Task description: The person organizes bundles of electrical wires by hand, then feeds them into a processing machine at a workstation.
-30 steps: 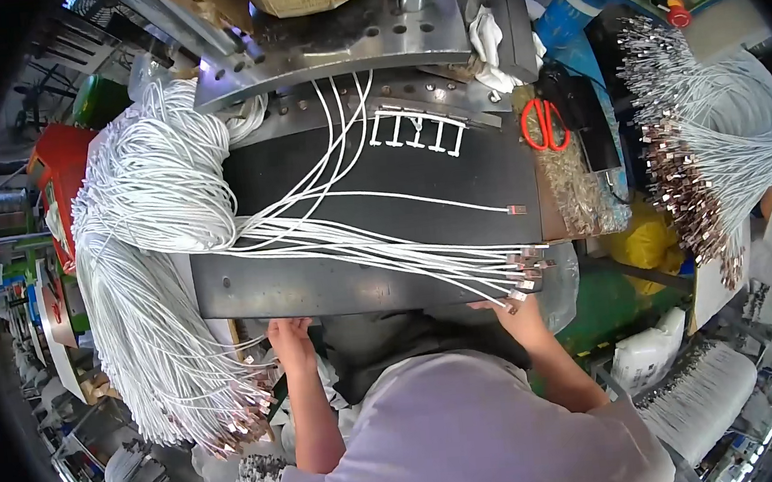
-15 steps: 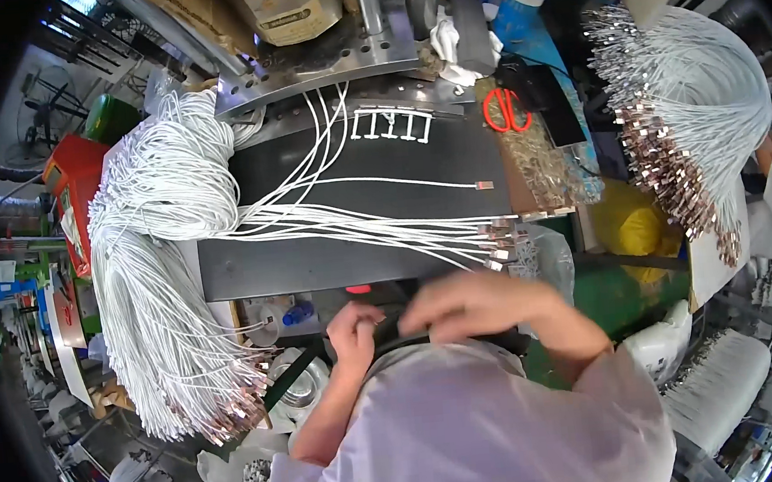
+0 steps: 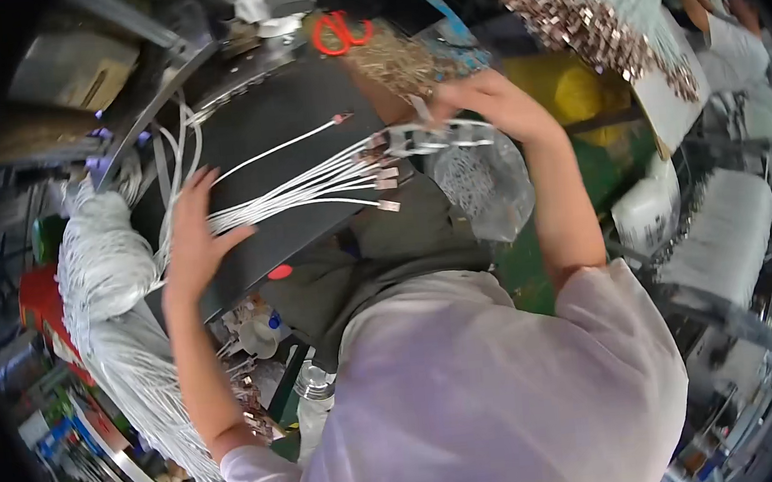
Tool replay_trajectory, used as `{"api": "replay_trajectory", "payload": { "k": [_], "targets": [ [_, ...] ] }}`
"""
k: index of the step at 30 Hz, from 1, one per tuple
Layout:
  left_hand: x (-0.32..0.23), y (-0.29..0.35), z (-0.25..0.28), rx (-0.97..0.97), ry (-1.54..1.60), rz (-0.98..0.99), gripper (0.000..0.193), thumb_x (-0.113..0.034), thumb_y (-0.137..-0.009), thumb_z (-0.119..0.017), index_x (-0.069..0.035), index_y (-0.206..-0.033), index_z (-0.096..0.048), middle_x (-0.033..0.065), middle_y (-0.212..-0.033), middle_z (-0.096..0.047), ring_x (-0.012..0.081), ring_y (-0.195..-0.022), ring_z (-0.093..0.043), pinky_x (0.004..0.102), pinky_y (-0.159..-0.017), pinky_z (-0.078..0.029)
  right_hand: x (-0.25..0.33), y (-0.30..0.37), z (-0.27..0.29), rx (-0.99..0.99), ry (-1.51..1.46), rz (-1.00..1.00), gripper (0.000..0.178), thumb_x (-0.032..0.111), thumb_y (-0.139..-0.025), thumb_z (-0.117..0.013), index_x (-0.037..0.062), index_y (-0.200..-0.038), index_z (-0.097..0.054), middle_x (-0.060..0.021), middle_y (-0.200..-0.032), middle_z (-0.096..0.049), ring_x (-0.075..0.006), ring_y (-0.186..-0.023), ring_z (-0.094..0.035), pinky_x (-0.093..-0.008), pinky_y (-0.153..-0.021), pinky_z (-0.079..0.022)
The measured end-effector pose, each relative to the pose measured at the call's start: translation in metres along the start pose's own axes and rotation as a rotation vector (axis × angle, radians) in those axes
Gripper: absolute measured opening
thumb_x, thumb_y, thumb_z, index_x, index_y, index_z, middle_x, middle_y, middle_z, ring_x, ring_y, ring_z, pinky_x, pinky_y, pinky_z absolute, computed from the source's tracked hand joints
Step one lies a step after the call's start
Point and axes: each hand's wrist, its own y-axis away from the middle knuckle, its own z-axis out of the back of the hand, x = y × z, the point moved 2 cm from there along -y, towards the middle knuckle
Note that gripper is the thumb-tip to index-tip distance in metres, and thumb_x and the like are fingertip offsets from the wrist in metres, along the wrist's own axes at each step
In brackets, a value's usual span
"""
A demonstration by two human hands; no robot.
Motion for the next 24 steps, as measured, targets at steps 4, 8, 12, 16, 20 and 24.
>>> {"api": "replay_trajectory", "payload": {
  "k": [4, 8, 12, 16, 20, 24],
  "targets": [
    [0.043, 0.013, 0.038, 0.236, -0.114, 0.2, 0.063, -0.02, -0.075, -0.086, -0.004, -0.128, -0.057, 0.0175, -0.126, -0.061, 0.0377, -0.113, -0.06, 0.0443, -0.098, -0.048, -0.127, 0.126, 0.041, -0.027, 0.171, -0.69, 0.041, 0.043, -0.095, -0.068, 0.0042, -0.09, -0.081, -0.0088, -0.089, -0.078, -0.014, -0.085, -0.07, -0.0342, -0.08, -0.054],
    [0.047, 0.008, 0.042, 0.431, -0.027, 0.271, 0.036, -0.013, -0.082, -0.08, -0.002, -0.108, -0.058, 0.011, -0.091, -0.063, 0.0275, -0.082, -0.061, 0.0381, -0.076, -0.048, -0.298, 0.174, 0.0, 0.172, 0.724, -0.888, 0.045, 0.041, -0.088, -0.072, 0.0, -0.104, -0.076, -0.0215, -0.096, -0.076, -0.0358, -0.09, -0.073, -0.0448, -0.083, -0.055],
    [0.059, 0.018, 0.049, 0.266, 0.08, 0.379, 0.018, -0.012, -0.092, -0.071, -0.001, -0.1, -0.059, 0.0086, -0.08, -0.062, 0.0197, -0.074, -0.058, 0.0335, -0.069, -0.046, -0.371, 0.172, -0.044, -0.446, 0.62, -0.734, 0.037, 0.036, -0.092, -0.067, 0.0037, -0.109, -0.074, -0.025, -0.099, -0.073, -0.0414, -0.095, -0.071, -0.0471, -0.084, -0.055],
    [0.071, 0.038, 0.057, -0.027, 0.26, 0.415, 0.019, -0.02, -0.103, -0.062, -0.001, -0.104, -0.062, 0.0022, -0.08, -0.06, 0.0117, -0.075, -0.052, 0.0285, -0.067, -0.042, -0.278, 0.132, -0.045, -0.807, 0.622, -0.552, 0.026, 0.025, -0.099, -0.061, 0.002, -0.101, -0.073, -0.021, -0.095, -0.073, -0.0384, -0.093, -0.071, -0.0434, -0.083, -0.055],
    [0.026, 0.022, 0.028, 0.003, 0.161, 0.411, 0.023, -0.021, -0.105, -0.058, 0.0, -0.11, -0.065, 0.0044, -0.082, -0.06, 0.0132, -0.077, -0.053, 0.0304, -0.071, -0.045, -0.09, 0.059, -0.059, -0.878, 0.384, 0.068, 0.018, 0.017, -0.094, -0.069, 0.0042, -0.105, -0.074, -0.0134, -0.099, -0.071, -0.0303, -0.089, -0.069, -0.0402, -0.083, -0.054],
    [-0.049, -0.031, -0.016, 0.058, 0.216, 0.186, 0.022, -0.022, -0.102, -0.06, -0.001, -0.107, -0.064, 0.0198, -0.092, -0.066, 0.0376, -0.084, -0.065, 0.0417, -0.077, -0.05, 0.054, -0.038, -0.13, -0.462, 0.796, 0.598, 0.036, 0.023, -0.088, -0.075, 0.0061, -0.12, -0.07, -0.0121, -0.105, -0.071, -0.0294, -0.092, -0.069, -0.043, -0.088, -0.052]
  ]
}}
